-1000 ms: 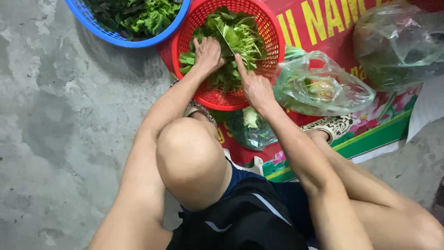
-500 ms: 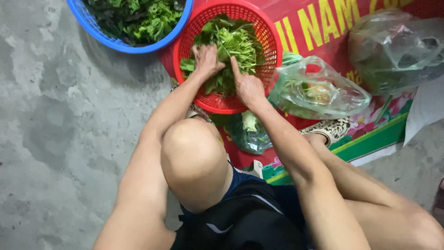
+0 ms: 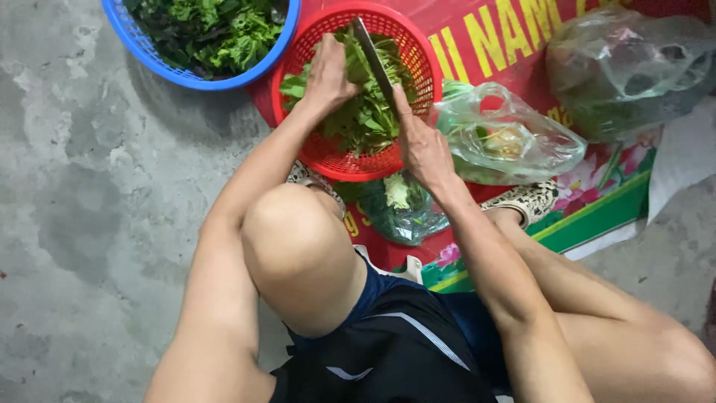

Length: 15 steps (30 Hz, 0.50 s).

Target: Chopping and sorting various leafy green vegetables and scallions on the floor.

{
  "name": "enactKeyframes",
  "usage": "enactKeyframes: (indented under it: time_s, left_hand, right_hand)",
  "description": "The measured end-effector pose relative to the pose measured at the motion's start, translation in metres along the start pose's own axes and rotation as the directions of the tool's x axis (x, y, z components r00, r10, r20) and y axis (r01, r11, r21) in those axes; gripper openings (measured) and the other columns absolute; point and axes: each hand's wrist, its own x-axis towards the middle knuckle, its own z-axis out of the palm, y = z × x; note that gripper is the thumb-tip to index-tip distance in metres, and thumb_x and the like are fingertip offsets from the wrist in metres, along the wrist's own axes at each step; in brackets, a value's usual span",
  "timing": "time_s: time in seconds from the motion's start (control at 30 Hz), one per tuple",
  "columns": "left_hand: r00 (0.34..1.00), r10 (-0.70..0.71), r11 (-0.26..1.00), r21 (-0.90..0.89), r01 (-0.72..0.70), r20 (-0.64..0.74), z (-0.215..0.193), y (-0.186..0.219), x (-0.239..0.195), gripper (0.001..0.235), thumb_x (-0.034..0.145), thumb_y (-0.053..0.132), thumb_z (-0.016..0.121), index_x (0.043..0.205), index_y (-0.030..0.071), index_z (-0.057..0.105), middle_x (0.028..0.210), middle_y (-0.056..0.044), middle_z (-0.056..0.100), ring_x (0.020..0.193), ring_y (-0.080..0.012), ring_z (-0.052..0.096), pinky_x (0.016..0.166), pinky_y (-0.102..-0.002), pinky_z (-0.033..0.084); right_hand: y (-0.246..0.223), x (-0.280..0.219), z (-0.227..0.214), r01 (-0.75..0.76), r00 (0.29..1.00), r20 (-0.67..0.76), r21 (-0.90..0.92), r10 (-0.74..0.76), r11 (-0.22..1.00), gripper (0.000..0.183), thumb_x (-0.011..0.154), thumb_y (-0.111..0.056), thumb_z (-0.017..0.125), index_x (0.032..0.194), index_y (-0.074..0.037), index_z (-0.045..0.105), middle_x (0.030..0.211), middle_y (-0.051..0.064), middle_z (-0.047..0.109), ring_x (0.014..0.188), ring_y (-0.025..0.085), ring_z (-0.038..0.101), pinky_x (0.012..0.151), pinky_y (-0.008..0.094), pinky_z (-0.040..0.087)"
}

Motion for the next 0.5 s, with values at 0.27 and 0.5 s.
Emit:
enactKeyframes:
  time_s: [0.27,0.5]
  left_hand:
    - [0.993,-0.122,0.989,-0.082,0.121,-0.007,0.044,-0.007,0.000,0.086,0.057,0.039,0.106,0.106,-0.009,0.054,0.119,-0.018,0.039,0.111,-0.0332,0.047,0.095,-0.046,0.052]
    - [0.986,-0.163,0.973,0.171,0.153,0.045,0.027,-0.018,-0.046,0.114,0.054,0.066,0.097,0.126,-0.009,0.050,0.126,-0.024,0.047,0.120,-0.0412,0.044,0.102,-0.058,0.038]
  right_hand:
    - [0.016,0.000,0.035,0.006,1.000,-0.003,0.116,-0.006,0.993,0.085,0.097,-0.001,0.050,0.167,-0.024,0.008,0.090,0.023,0.069,0.073,0.045,0.067,0.065,0.060,0.051]
    - [0.026,0.007,0.036,-0.051,0.990,0.131,0.038,0.046,0.998,0.085,0.095,-0.006,0.053,0.166,-0.025,0.010,0.090,0.023,0.070,0.070,0.047,0.067,0.064,0.061,0.051]
